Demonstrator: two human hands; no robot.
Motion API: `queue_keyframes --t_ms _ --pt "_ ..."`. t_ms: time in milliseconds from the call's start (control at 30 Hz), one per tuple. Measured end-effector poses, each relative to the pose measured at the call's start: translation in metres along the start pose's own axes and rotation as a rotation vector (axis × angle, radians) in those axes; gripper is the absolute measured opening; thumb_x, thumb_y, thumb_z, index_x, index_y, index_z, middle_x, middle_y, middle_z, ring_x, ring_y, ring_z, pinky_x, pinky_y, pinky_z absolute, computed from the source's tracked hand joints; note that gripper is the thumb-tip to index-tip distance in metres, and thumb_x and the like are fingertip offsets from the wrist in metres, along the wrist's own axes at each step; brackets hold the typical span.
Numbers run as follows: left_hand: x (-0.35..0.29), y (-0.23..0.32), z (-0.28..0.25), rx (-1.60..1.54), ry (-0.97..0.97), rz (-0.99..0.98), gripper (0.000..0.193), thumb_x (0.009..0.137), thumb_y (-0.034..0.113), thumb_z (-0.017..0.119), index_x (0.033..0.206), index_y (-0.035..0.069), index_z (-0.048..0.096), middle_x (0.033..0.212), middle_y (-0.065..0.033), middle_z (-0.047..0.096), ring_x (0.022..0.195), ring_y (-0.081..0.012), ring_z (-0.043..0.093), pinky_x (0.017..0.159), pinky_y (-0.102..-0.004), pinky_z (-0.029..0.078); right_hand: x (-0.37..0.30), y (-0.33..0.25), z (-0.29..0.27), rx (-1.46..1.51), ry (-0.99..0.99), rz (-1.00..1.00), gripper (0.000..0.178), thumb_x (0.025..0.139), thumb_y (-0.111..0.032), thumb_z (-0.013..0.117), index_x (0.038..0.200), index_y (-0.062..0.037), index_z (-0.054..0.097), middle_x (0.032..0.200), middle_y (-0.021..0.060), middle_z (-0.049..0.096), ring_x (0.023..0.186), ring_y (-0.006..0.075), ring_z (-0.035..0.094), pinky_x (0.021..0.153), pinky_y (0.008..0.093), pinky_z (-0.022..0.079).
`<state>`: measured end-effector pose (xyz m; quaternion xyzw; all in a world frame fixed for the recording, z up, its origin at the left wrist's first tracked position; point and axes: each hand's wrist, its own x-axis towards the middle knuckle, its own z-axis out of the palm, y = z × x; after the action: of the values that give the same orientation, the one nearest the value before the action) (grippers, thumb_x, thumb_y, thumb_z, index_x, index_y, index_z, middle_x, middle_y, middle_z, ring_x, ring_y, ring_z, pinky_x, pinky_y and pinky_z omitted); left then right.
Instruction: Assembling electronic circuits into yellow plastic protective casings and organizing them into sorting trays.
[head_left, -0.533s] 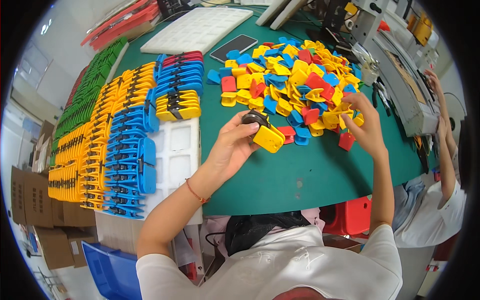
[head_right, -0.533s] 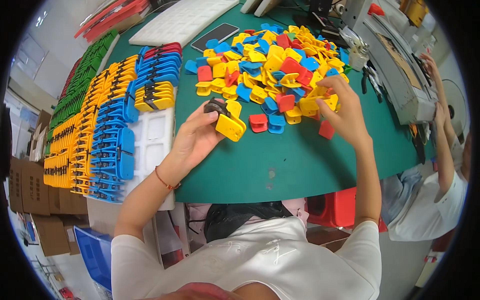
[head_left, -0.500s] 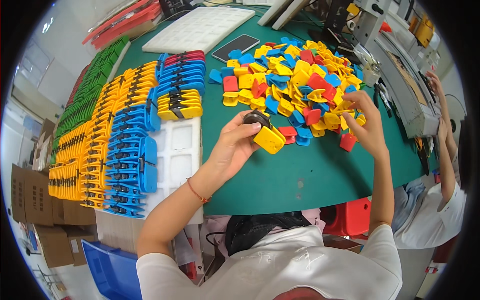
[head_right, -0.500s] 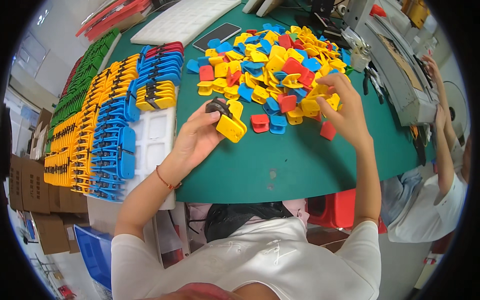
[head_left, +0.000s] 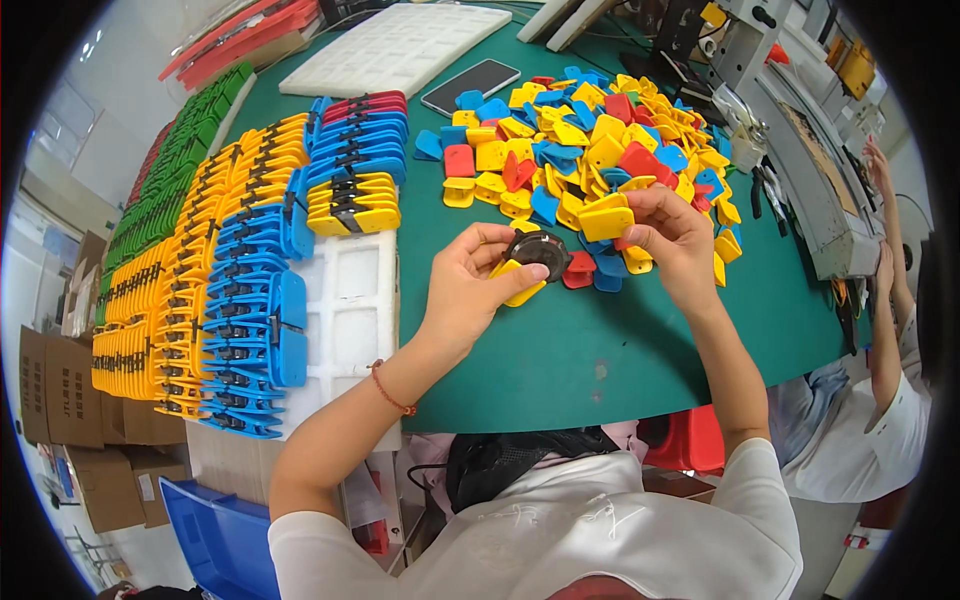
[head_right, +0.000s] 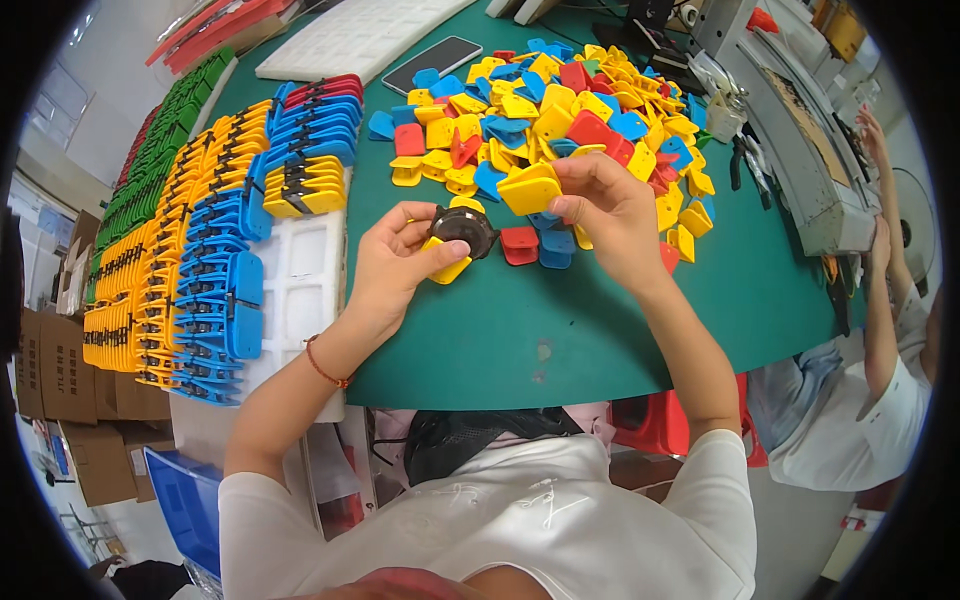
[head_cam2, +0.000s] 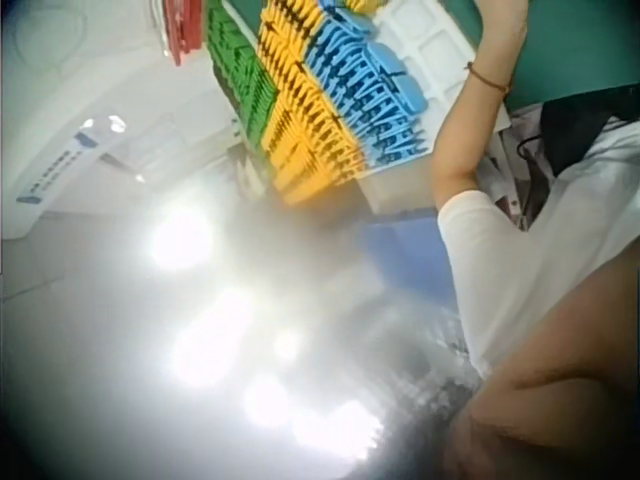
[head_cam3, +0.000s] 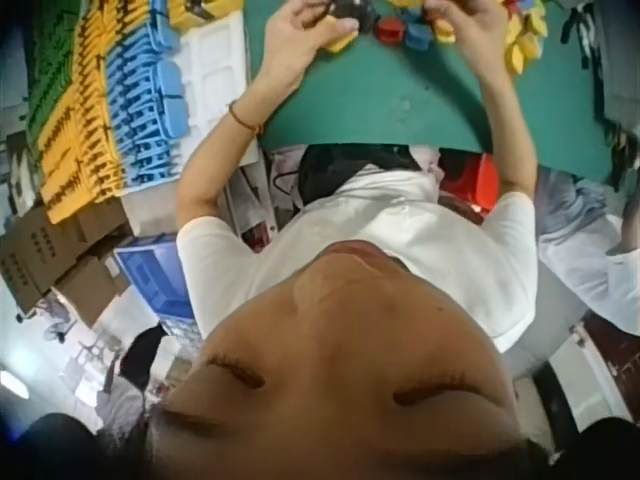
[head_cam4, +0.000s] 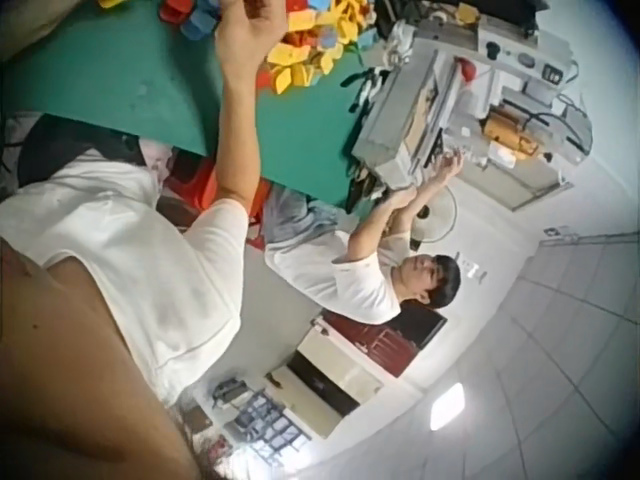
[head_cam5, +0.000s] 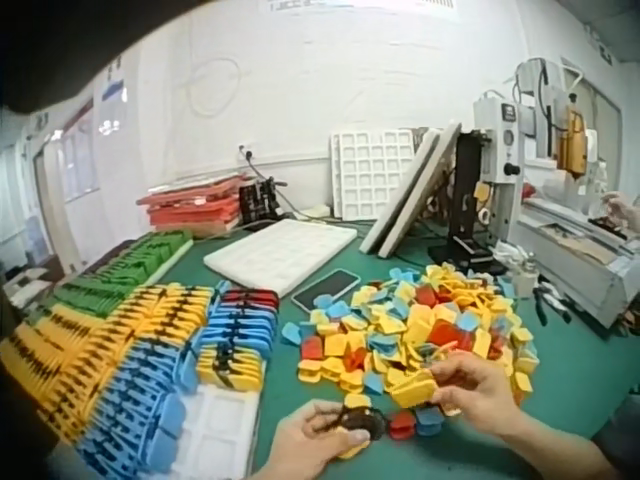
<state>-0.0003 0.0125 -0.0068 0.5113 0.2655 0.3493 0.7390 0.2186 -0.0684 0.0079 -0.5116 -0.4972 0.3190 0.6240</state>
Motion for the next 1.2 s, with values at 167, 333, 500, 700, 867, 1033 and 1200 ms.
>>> queue_keyframes --t_ms 167,333,500,700,867,1033,1200 --pt "-0.002 -0.002 0.002 0.192 0.001 0.048 0.038 0.073 -0.001 0.076 0.104 -0.002 0.052 0.096 -0.0103 0.066 0.088 -0.0113 0.063 0.078 -0.023 0.052 -0.012 0.001 0.002 -0.046 0.024 0.013 0.017 0.08 0.005 0.065 0.097 0.0019 0.062 0.085 0.0036 0.064 0.079 0.0109 0.062 0.073 0.0225 0.049" --pt "-0.003 -0.006 0.002 0.316 0.028 0.134 0.033 0.072 -0.001 0.076 0.099 -0.002 0.056 0.094 -0.0088 0.066 0.091 -0.0113 0.064 0.079 -0.0236 0.052 -0.018 -0.003 0.021 -0.121 0.02 -0.059 0.011 0.077 0.007 0.065 0.087 0.004 0.063 0.08 0.0049 0.062 0.073 0.0101 0.06 0.066 0.0215 0.046" --pt "-0.005 -0.009 0.005 0.339 0.0 0.227 0.032 0.071 -0.001 0.076 0.098 -0.001 0.059 0.095 -0.0093 0.069 0.09 -0.0153 0.067 0.078 -0.0251 0.053 -0.018 0.005 0.024 -0.256 -0.005 -0.205 0.012 0.072 0.007 0.066 0.083 0.0044 0.064 0.076 0.0065 0.061 0.068 0.0123 0.057 0.062 0.024 0.043" --pt "-0.004 -0.007 0.001 0.471 -0.017 0.256 0.032 0.074 -0.006 0.073 0.101 -0.003 0.056 0.098 -0.0093 0.066 0.093 -0.0128 0.063 0.083 -0.0251 0.052 -0.018 0.009 0.029 -0.29 -0.021 -0.236 0.013 0.071 0.006 0.066 0.083 0.0047 0.063 0.072 0.0077 0.061 0.068 0.0139 0.057 0.062 0.0256 0.043" --pt "-0.001 0.007 0.003 0.668 0.007 0.392 0.03 0.07 0.002 0.077 0.094 -0.001 0.06 0.089 -0.0094 0.068 0.086 -0.015 0.067 0.078 -0.0268 0.052 -0.021 0.013 0.029 -0.265 -0.072 -0.258 0.023 0.077 0.003 0.064 0.098 0.0019 0.056 0.087 0.0073 0.052 0.073 0.0161 0.058 0.068 0.026 0.045" --pt "-0.002 0.046 -0.004 0.943 -0.065 0.612 0.025 0.067 0.0 0.074 0.089 0.001 0.062 0.087 -0.0101 0.067 0.081 -0.0193 0.066 0.074 -0.0285 0.052 -0.019 -0.003 0.035 -0.314 -0.111 -0.278 0.033 0.079 0.0 0.064 0.111 -0.0016 0.055 0.1 0.0084 0.056 0.083 0.0169 0.058 0.075 0.0275 0.047" --pt "-0.008 0.082 -0.031 1.325 0.007 0.737 0.024 0.063 -0.002 0.069 0.083 0.003 0.057 0.093 -0.0085 0.063 0.087 -0.0247 0.061 0.077 -0.0334 0.049 -0.021 -0.032 0.024 -0.414 -0.065 -0.412 0.039 0.081 -0.002 0.061 0.118 -0.0015 0.053 0.115 0.0123 0.057 0.102 0.0221 0.057 0.081 0.0317 0.047"
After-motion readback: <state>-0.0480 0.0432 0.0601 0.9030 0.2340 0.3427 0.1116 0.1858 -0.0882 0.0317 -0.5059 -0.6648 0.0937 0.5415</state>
